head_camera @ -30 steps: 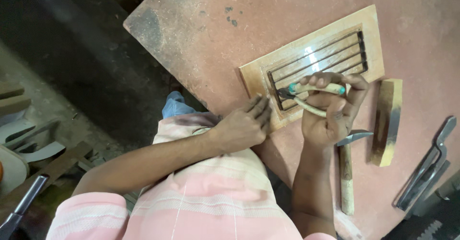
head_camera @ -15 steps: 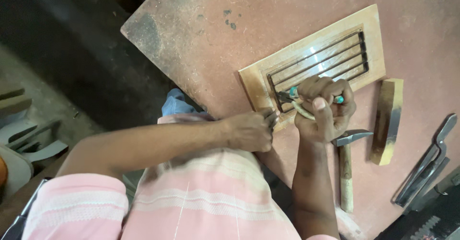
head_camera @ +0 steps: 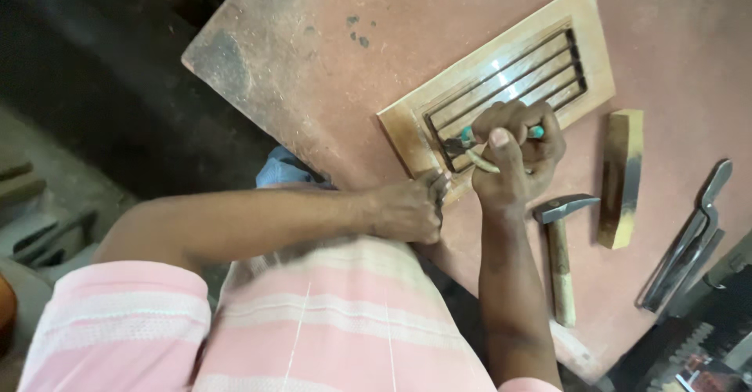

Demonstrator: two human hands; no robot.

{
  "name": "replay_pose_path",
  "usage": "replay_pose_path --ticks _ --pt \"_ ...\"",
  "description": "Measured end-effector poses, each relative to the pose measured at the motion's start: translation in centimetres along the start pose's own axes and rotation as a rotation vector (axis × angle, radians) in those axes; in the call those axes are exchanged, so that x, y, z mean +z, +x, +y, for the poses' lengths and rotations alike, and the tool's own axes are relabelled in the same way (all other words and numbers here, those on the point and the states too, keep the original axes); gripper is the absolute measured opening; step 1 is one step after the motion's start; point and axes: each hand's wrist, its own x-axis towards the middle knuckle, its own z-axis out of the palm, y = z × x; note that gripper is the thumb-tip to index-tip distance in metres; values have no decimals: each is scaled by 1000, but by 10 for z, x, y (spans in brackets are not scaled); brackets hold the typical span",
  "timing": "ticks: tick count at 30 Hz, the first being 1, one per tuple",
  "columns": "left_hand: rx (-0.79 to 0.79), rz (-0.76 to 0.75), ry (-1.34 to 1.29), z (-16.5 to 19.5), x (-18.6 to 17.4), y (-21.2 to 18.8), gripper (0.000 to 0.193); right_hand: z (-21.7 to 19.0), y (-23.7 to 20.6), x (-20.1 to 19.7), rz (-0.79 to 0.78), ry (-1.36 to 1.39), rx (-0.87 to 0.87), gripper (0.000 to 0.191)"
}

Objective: The person fits wooden slats into a rectangular wooden frame on a workbench, pressing each slat into place and tapping them with a wooden block and a hammer. They then use pliers to adjust fasteners along the frame edge, check the slats by hand, and carry the finished louver frame away from the bench.

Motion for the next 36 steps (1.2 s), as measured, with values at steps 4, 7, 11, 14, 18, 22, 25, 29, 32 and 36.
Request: replay_pose_path --ticks 4,7,11,14,18,22,25,29,32,36 --pt "-149 -38 -22 2 -4 4 21 -10 10 4 -70 143 -22 29" --pt "-241 50 56 8 -4 1 30 -19 7 3 17 78 62 42" --pt "-283 255 132 12 0 -7 39 -20 -6 -2 174 119 54 54" --pt "-285 216 72 11 1 -8 35 -11 -11 -9 208 222 -82 49" --pt "-306 177 49 9 0 -6 30 -1 -17 -18 234 196 -185 37" --pt "-297 205 69 9 -2 -6 25 0 -20 -25 212 111 -243 36" --pt "-309 207 15 8 -3 -6 25 0 -19 -24 159 80 -256 35" --pt "-319 192 -3 7 -5 -5 22 0 -14 -15 140 55 -259 36" --pt "-316 204 19 7 -5 -4 22 -3 -14 -9 117 76 -234 38" --pt "-317 174 1 7 -4 -5 23 -9 -15 -10 49 215 -82 52"
